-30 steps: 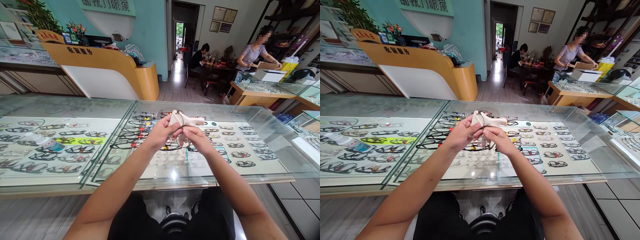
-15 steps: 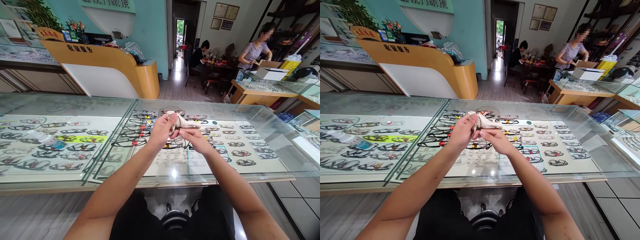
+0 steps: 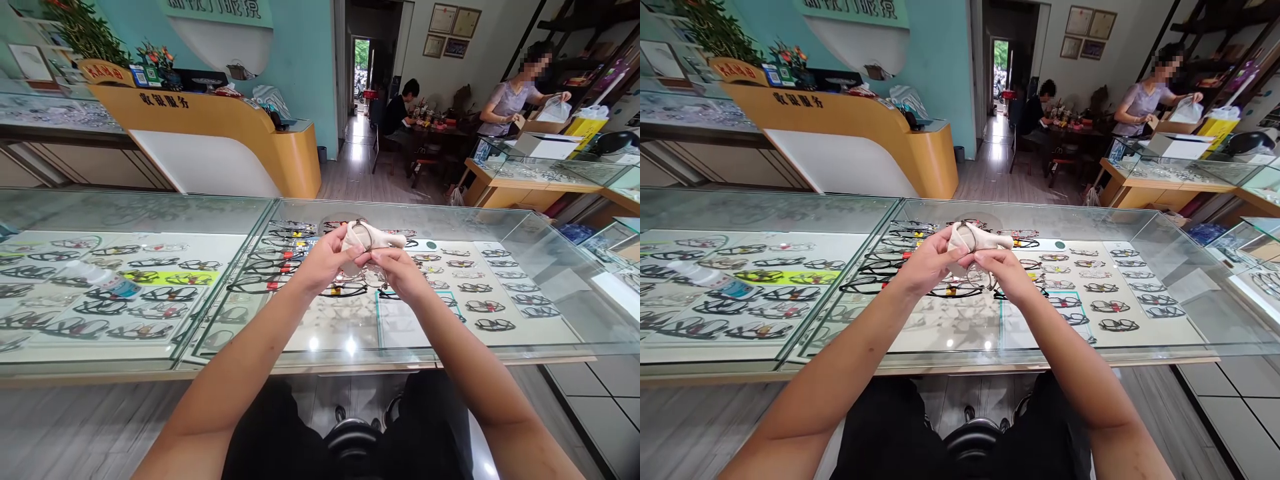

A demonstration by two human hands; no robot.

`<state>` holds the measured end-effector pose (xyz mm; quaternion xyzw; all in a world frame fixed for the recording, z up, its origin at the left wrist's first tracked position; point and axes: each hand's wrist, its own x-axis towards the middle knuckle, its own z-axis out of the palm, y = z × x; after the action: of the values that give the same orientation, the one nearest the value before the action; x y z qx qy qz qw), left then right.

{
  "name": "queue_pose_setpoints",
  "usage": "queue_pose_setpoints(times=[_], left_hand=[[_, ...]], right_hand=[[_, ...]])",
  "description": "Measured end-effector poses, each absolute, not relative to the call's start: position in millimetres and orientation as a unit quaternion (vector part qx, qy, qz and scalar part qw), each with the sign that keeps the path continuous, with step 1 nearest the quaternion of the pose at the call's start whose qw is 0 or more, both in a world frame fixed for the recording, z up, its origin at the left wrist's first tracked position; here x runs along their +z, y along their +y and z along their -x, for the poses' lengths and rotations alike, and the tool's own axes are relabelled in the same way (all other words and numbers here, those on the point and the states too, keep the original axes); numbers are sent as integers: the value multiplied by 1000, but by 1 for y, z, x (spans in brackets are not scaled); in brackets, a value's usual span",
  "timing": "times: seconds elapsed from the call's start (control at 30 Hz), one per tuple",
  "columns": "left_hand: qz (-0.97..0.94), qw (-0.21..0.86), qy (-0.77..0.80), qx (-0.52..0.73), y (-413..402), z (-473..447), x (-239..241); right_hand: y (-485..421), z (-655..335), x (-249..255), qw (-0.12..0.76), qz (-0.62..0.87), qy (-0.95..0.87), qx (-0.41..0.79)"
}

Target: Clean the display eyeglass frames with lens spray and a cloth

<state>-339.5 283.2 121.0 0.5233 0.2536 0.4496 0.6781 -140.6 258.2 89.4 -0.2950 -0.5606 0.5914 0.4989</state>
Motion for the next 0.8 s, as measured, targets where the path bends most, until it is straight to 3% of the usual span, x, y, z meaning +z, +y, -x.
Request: queue_pose_setpoints(times=[0.47, 0.8], left_hand=[[-530, 581, 295, 543, 283, 328, 109], [-523, 656, 244, 486, 283, 334, 115]], right_hand=[[254, 141, 94, 460, 331, -603, 562], [258, 143, 99, 515, 315, -504, 618]])
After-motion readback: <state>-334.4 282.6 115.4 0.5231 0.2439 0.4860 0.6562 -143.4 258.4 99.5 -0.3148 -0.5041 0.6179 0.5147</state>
